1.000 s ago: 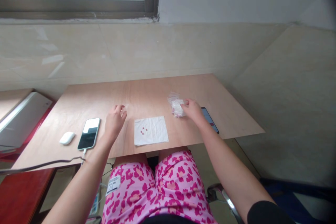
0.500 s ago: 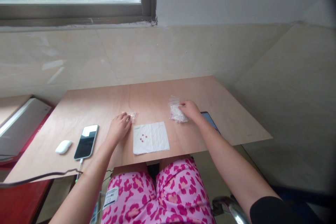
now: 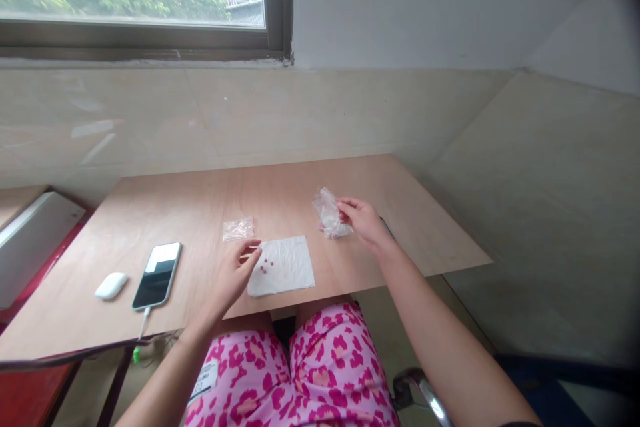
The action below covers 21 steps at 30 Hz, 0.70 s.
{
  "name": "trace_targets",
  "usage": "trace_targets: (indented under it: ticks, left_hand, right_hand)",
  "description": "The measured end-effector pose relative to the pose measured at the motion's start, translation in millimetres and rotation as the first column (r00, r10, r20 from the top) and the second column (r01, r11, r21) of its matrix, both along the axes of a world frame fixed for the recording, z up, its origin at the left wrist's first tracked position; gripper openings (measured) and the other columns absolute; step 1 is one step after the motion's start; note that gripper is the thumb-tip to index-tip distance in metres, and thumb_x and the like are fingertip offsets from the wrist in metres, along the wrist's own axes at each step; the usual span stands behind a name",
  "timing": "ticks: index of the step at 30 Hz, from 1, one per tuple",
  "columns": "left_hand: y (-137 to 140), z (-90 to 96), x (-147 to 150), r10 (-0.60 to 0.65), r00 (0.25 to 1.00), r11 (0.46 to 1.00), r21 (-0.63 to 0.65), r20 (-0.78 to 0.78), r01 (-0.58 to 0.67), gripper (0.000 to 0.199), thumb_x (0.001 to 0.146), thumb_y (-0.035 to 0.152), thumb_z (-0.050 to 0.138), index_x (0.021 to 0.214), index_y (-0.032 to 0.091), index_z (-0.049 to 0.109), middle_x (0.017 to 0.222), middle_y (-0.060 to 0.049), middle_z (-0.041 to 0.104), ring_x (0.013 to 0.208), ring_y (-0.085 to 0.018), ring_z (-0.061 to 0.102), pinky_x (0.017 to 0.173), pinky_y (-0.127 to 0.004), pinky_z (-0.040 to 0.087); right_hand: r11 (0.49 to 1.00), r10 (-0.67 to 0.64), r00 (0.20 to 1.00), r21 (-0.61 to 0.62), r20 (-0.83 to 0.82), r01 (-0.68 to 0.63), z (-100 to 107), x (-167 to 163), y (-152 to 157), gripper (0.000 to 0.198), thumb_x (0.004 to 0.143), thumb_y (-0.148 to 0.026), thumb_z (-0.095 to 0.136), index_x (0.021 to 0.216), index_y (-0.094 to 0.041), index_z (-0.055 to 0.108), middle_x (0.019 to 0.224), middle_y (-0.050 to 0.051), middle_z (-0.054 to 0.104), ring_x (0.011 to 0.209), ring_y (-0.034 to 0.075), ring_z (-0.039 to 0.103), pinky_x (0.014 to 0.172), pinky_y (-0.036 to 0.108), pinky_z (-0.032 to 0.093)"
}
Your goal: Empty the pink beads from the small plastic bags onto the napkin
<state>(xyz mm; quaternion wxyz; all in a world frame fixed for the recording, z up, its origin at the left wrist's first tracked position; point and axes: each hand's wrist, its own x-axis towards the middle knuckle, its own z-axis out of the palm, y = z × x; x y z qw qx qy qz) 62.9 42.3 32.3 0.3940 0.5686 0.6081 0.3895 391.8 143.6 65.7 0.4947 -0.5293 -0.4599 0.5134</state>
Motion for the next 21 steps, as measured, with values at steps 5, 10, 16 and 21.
trace_targets:
  ticks: [5, 10, 16, 21]
  left_hand:
    - [-40, 3.7, 42, 0.067, 0.807, 0.957, -0.268, 0.586, 0.115, 0.051, 0.093, 0.054, 0.069, 0.132, 0.021, 0.066, 0.14, -0.017, 0.065, 0.129, -0.033, 0.063, 0.105, -0.047, 0.054]
    - [-55, 5.6, 55, 0.213, 0.581, 0.918, -0.364, 0.786, 0.155, 0.045, 0.085, 0.041, 0.083, 0.119, 0.018, 0.066, 0.117, -0.014, 0.073, 0.105, -0.027, 0.073, 0.09, -0.038, 0.06]
    - [-57, 3.5, 45, 0.257, 0.648, 0.949, -0.315, 0.717, -0.029, 0.048, 0.071, 0.037, 0.093, 0.104, 0.018, 0.064, 0.085, 0.001, 0.065, 0.067, -0.01, 0.064, 0.064, -0.021, 0.053]
    - [-51, -6.0, 37, 0.216, 0.772, 0.965, -0.252, 0.598, -0.075, 0.049, 0.075, 0.043, 0.088, 0.109, 0.015, 0.064, 0.082, 0.001, 0.064, 0.066, -0.01, 0.06, 0.063, -0.023, 0.051]
  right_hand:
    - [0.95, 0.215, 0.904, -0.135, -0.37, -0.282, 13, -53, -76, 0.033, 0.07, -0.033, 0.089, 0.093, -0.018, 0.07, 0.081, 0.002, 0.071, 0.068, 0.012, 0.063, 0.069, 0.026, 0.052]
    - [0.884, 0.309, 0.843, -0.193, -0.441, -0.425, 1, -89, -116, 0.046, 0.069, -0.036, 0.09, 0.106, -0.017, 0.07, 0.079, 0.001, 0.071, 0.069, 0.014, 0.067, 0.07, 0.028, 0.051]
    - [0.907, 0.338, 0.897, -0.157, -0.285, -0.391, -16, -89, -119, 0.036, 0.078, -0.05, 0.081, 0.078, -0.016, 0.068, 0.076, 0.004, 0.069, 0.073, 0.016, 0.065, 0.067, 0.028, 0.049]
    - [0.912, 0.345, 0.909, -0.144, -0.232, -0.383, -26, -83, -116, 0.042, 0.077, -0.051, 0.084, 0.096, -0.015, 0.076, 0.074, 0.0, 0.067, 0.068, 0.013, 0.06, 0.071, 0.029, 0.05]
